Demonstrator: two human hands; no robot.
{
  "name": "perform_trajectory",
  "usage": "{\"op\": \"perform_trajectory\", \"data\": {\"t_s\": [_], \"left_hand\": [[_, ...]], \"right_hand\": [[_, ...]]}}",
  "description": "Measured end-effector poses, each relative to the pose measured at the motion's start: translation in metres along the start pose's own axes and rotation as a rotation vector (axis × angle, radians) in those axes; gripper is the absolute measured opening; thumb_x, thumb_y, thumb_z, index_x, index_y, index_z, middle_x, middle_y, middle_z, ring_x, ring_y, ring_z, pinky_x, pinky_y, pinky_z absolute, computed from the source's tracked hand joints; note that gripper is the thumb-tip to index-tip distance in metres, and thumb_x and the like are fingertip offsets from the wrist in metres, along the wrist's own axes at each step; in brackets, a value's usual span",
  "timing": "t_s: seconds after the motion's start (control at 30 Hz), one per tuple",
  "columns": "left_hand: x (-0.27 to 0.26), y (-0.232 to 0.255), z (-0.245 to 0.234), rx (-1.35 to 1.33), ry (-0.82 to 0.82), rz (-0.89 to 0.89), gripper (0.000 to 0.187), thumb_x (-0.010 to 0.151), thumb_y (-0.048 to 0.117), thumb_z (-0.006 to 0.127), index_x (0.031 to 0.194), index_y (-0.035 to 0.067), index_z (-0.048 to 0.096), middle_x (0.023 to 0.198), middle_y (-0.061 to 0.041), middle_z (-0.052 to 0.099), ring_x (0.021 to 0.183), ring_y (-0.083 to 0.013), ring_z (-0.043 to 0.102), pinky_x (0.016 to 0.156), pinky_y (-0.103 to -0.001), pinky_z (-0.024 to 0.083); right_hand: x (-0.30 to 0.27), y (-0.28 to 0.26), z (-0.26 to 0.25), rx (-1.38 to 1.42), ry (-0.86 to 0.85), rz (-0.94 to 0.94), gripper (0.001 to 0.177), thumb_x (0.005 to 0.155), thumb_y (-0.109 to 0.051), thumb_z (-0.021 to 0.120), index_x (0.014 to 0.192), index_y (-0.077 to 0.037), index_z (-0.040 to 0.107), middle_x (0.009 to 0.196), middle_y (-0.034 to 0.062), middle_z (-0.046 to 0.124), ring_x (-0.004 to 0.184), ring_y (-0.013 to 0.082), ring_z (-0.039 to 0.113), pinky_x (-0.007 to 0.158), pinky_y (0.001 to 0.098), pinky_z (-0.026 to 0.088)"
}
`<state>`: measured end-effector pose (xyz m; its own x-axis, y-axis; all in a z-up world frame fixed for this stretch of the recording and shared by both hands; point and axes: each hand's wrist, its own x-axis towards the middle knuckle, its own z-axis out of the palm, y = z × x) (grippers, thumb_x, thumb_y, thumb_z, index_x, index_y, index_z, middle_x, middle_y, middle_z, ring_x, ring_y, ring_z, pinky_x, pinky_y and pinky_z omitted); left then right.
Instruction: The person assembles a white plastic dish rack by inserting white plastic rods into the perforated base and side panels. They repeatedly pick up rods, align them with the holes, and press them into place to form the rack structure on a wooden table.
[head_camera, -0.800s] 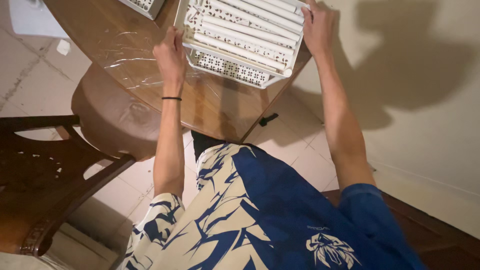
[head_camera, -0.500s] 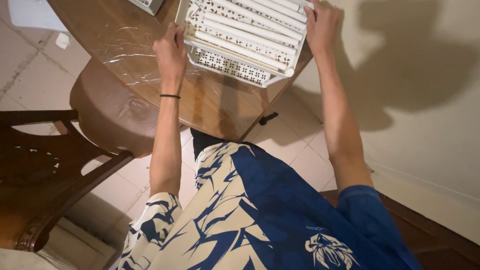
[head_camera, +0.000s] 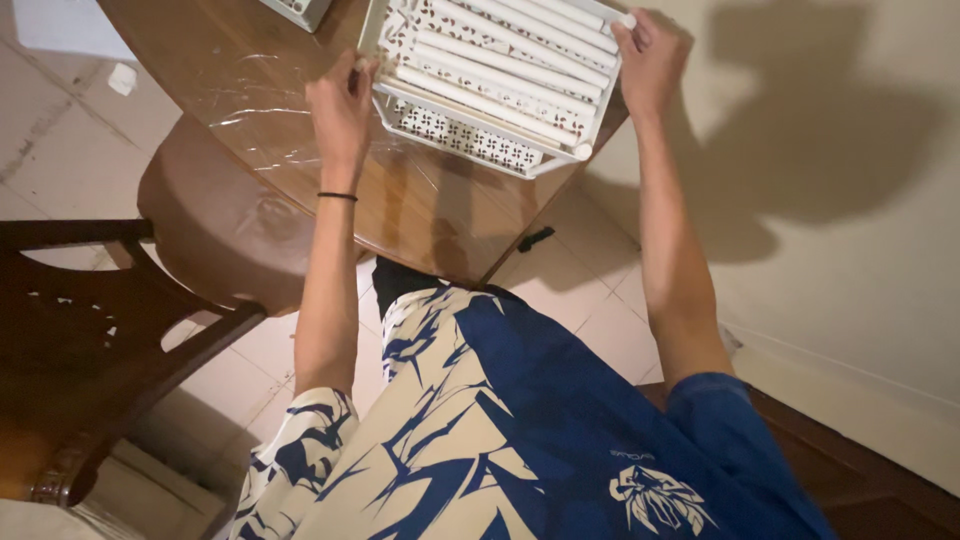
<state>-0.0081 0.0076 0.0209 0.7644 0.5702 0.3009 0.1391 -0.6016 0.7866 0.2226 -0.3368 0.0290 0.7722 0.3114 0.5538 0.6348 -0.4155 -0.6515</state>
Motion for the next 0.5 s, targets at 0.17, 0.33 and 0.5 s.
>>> {"op": "perform_trajectory", "data": {"t_s": [0.17,0.33,0.5], "left_hand": [[0.002,-0.006,-0.003,-0.109,-0.009,-0.01,0.022,0.097,0.014,0.078,0.111,-0.003,0.075,0.072,-0.017,0.072,0.057,-0.0133,0.056,0.051,-0.034,0.044],[0.012,-0.01,-0.008,-0.156,-0.042,0.064,0.028,0.095,0.017,0.081,0.111,-0.005,0.074,0.081,-0.023,0.07,0.064,-0.0159,0.061,0.059,-0.033,0.052],[0.009,-0.009,-0.02,-0.183,-0.067,0.097,0.03,0.095,0.02,0.08,0.107,-0.006,0.073,0.078,-0.027,0.065,0.057,-0.025,0.062,0.057,-0.035,0.05]], "right_hand": [[0.0,0.013,-0.005,-0.028,-0.157,0.098,0.017,0.098,0.001,0.08,0.107,0.011,0.069,0.082,0.0185,0.061,0.074,0.0128,0.055,0.069,0.0294,0.05],[0.007,0.023,0.001,-0.175,-0.089,0.055,0.027,0.1,-0.005,0.081,0.121,0.007,0.071,0.087,0.0201,0.072,0.072,0.0159,0.064,0.069,0.0298,0.052],[-0.009,0.02,0.008,-0.453,-0.155,0.274,0.034,0.107,-0.018,0.073,0.134,0.003,0.07,0.08,0.0297,0.061,0.065,0.0379,0.056,0.066,0.0412,0.05]]}}
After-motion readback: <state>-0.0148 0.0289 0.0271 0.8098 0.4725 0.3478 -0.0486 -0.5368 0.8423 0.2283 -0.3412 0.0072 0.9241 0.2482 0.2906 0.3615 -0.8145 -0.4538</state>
